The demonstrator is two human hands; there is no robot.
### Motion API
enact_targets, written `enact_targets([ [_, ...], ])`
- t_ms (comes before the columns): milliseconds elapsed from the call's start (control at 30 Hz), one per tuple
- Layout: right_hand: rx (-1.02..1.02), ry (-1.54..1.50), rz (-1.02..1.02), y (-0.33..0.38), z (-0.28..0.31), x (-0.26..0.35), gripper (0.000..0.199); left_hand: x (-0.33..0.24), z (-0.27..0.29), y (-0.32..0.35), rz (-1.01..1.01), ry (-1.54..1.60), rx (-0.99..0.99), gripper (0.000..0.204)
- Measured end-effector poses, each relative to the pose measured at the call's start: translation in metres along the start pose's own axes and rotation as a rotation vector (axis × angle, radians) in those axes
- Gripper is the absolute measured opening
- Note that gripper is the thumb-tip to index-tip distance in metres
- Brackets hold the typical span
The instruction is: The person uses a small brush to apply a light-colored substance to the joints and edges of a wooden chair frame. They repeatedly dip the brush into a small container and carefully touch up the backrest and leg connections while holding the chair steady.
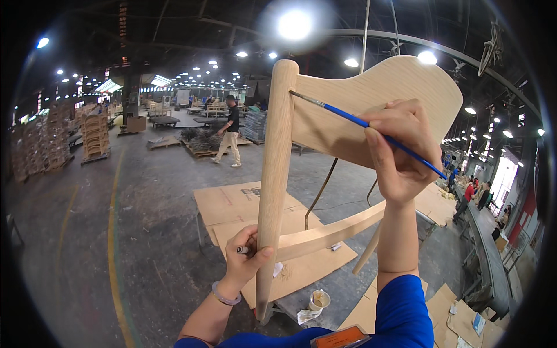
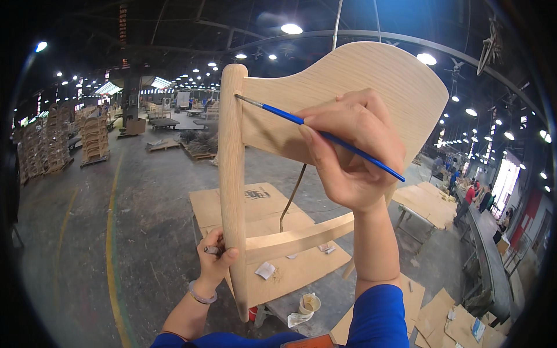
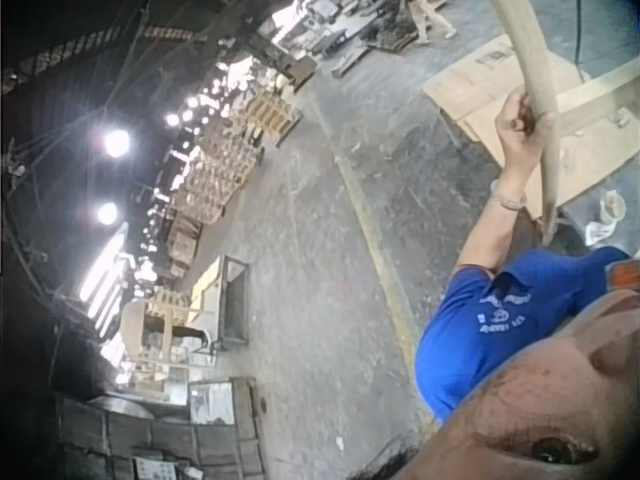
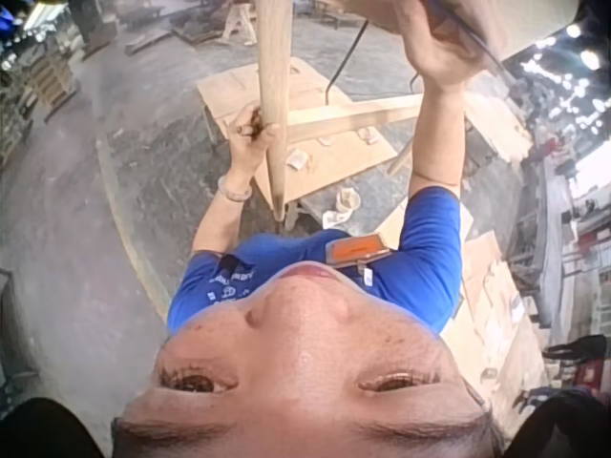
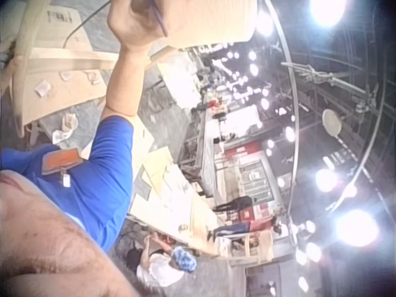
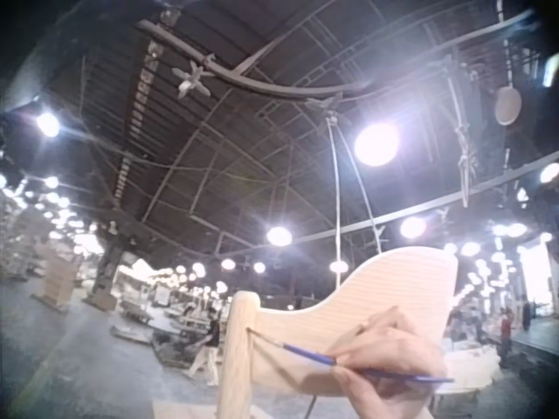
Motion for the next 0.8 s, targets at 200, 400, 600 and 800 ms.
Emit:
enact_targets([
  [200, -0.019, 0.023, 0.043, -0.015, -0.005, -0.004, 0.015, -0.012, 0.002, -0.011, -0.023, -0.021, -0.001, 0.057],
  [400, -0.020, 0.019, 0.037, -0.014, -0.009, -0.004, 0.016, -0.015, 0.003, -0.011, -0.025, -0.021, -0.004, 0.056],
  [600, -0.023, -0.018, 0.020, -0.012, -0.010, -0.005, 0.016, -0.017, 0.005, -0.010, -0.018, -0.013, -0.001, 0.055],
  [800, -0.032, -0.033, 0.023, -0.010, -0.011, -0.006, 0.016, -0.020, 0.005, -0.009, -0.022, -0.023, -0.001, 0.055],
])
Point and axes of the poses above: each hand's wrist, its own y-axis away from the middle knuckle, its own z-axis out of the back of the hand, x = y × z, the point moved 1 cm from there along -y, towards the middle knuckle, and after that the axes turned 10 degrees about y, right-handed, at the moved point
